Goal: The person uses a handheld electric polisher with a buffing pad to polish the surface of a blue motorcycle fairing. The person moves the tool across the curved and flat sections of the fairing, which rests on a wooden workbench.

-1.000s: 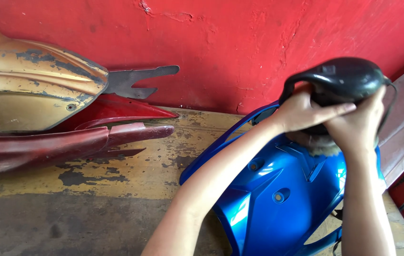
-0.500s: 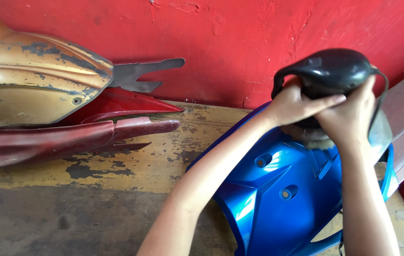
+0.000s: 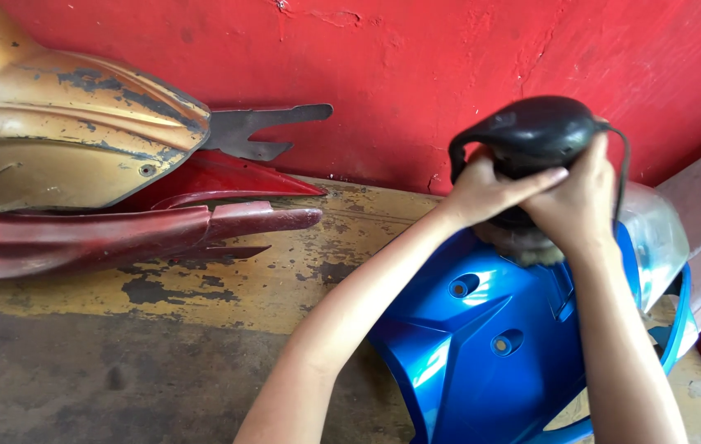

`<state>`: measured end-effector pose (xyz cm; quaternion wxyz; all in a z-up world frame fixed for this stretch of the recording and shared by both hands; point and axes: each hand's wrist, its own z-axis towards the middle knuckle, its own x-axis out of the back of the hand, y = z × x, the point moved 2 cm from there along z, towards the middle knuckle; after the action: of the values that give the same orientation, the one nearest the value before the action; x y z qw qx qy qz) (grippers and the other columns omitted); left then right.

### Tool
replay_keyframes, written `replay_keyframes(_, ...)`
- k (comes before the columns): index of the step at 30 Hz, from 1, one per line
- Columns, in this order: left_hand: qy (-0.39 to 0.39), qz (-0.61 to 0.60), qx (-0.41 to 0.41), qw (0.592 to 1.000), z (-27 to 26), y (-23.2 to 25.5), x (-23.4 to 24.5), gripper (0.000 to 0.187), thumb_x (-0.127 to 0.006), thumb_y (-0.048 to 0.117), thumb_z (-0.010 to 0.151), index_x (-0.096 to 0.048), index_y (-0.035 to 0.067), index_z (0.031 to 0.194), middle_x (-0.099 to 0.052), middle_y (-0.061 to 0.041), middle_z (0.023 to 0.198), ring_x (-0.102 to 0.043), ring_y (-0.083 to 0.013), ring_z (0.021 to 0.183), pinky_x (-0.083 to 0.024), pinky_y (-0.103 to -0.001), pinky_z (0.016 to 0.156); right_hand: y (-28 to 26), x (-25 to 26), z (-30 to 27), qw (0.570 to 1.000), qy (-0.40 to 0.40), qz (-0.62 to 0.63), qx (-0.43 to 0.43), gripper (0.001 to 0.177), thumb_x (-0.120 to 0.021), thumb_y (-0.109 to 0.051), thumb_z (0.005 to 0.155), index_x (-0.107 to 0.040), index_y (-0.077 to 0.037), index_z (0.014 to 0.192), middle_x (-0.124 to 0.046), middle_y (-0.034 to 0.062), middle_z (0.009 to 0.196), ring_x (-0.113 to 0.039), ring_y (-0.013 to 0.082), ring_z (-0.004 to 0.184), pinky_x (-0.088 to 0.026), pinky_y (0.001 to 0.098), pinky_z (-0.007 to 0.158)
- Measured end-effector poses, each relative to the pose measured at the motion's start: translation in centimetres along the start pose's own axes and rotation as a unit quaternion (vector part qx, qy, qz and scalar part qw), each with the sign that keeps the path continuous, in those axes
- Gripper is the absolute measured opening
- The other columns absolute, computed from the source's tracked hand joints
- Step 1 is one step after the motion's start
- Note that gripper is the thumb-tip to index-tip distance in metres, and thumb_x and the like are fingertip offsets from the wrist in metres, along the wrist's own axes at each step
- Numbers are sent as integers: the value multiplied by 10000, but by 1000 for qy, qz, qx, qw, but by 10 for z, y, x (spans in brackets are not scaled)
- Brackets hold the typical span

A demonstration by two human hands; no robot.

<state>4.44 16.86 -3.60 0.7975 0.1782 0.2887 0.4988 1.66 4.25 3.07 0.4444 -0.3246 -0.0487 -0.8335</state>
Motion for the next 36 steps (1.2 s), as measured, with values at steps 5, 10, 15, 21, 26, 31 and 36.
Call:
replay_keyframes(5,39,-23,35,998,7,-3,20,520,-844,208,885,-652,-37,1301,-702,-147,1295,-670,-226,1212,-525,-392,1099,16,-28,13,1000,-9,-11,-12,661,-920,-192,846,-469,65,1256,-726,270,1120,-733,412,1061,-594,455,872)
replay_keyframes(10,65,-32,41,997,-9,2,15,502,-843,204,883,-667,-39,1284,-714,-141,1277,-683,-221,1186,-539,-392,1077,-11,-12,10,999,-42,-17,-14,644,-911,-205,847,-473,67,1233,-722,278,1128,-729,419,1080,-595,462,872)
replay_keyframes(15,37,-31,8,999,-29,15,21,448,-827,202,932,-657,-43,1266,-693,-136,1269,-651,-178,1200,-510,-368,1132,-29,-20,1,998,-54,-33,-13,730,-937,-242,782,-466,61,1251,-715,282,1062,-723,437,1014,-583,482,829)
replay_keyframes(21,99,-27,35,994,-37,15,53,477,-838,203,905,-674,-42,1280,-724,-158,1265,-700,-225,1165,-547,-393,1075,-20,-60,5,998,-62,12,11,679,-904,-207,824,-477,45,1288,-713,291,1098,-710,469,1044,-584,486,844)
replay_keyframes(26,103,-11,35,994,-56,34,35,494,-825,196,908,-657,-35,1312,-699,-133,1304,-672,-202,1207,-523,-379,1105,-54,-32,-6,996,-94,5,-5,752,-914,-221,755,-464,50,1292,-713,284,1084,-721,450,1016,-584,478,833)
replay_keyframes(31,84,-11,21,996,-65,30,47,454,-819,195,928,-641,-26,1283,-686,-112,1279,-653,-186,1248,-512,-373,1135,-43,-55,-12,996,-87,11,0,762,-919,-228,755,-456,48,1293,-712,279,1077,-724,443,1001,-582,471,811)
replay_keyframes(36,119,-1,45,992,-73,23,68,445,-822,198,933,-686,-36,1285,-728,-147,1227,-704,-214,1180,-548,-390,1094,-53,-72,-5,991,-104,84,20,687,-879,-176,809,-457,48,1303,-717,268,1121,-733,432,1064,-599,459,852)
